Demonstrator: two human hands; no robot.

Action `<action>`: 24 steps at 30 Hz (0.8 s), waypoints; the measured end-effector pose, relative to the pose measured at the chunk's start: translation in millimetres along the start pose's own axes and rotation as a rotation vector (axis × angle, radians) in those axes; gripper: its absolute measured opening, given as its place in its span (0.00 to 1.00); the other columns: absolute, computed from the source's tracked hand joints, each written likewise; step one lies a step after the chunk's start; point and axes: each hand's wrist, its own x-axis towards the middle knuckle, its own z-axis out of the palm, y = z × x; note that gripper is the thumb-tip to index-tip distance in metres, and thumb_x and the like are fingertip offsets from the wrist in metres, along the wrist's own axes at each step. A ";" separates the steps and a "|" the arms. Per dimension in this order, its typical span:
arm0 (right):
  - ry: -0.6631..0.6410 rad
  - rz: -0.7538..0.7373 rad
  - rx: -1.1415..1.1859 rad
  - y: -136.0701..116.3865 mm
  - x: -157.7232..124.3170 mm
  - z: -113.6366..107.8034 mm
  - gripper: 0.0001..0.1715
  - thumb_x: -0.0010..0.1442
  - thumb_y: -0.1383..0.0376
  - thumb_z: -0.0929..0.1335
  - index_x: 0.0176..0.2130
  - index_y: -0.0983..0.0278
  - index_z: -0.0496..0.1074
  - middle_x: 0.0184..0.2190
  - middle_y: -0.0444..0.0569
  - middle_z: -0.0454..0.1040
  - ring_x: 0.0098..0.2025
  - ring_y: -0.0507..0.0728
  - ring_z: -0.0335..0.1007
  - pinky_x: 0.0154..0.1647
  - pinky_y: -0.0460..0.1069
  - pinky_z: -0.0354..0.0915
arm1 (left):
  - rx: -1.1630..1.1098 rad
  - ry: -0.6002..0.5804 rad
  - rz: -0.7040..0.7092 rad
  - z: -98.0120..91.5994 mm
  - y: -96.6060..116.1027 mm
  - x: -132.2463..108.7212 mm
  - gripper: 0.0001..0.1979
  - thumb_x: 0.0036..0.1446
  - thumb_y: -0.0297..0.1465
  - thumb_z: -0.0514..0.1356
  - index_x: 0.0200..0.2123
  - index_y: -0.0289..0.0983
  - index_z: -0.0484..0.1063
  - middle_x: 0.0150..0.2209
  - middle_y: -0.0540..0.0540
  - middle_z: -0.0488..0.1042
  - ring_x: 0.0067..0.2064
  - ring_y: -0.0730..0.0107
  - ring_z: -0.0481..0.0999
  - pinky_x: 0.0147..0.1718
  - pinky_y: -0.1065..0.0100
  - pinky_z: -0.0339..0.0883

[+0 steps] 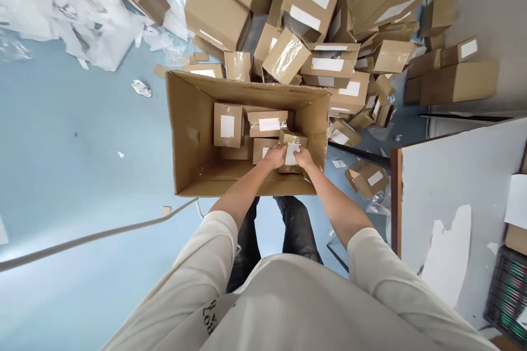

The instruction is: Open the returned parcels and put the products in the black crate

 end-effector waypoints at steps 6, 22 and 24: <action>0.038 0.108 0.095 17.3 26.1 24.8 0.37 0.59 0.64 0.71 0.66 0.67 0.76 0.62 0.65 0.83 0.70 0.74 0.79 0.78 0.66 0.69 | 0.217 -0.202 -0.052 38.6 -36.5 11.2 0.53 0.59 0.22 0.64 0.86 0.39 0.55 0.83 0.30 0.61 0.87 0.37 0.52 0.83 0.31 0.44; 0.079 0.119 0.128 27.3 30.4 37.4 0.42 0.57 0.63 0.71 0.69 0.61 0.67 0.70 0.63 0.71 0.74 0.71 0.70 0.83 0.66 0.62 | 0.279 -0.211 0.051 41.5 -46.6 12.1 0.57 0.56 0.22 0.66 0.87 0.46 0.55 0.87 0.41 0.50 0.88 0.35 0.46 0.84 0.29 0.27; 0.094 0.133 0.141 28.5 29.4 37.7 0.44 0.57 0.62 0.71 0.70 0.61 0.66 0.70 0.63 0.69 0.75 0.71 0.68 0.84 0.65 0.61 | 0.228 -0.184 0.038 43.1 -47.3 11.4 0.56 0.55 0.22 0.67 0.86 0.46 0.58 0.87 0.41 0.54 0.88 0.33 0.47 0.84 0.28 0.26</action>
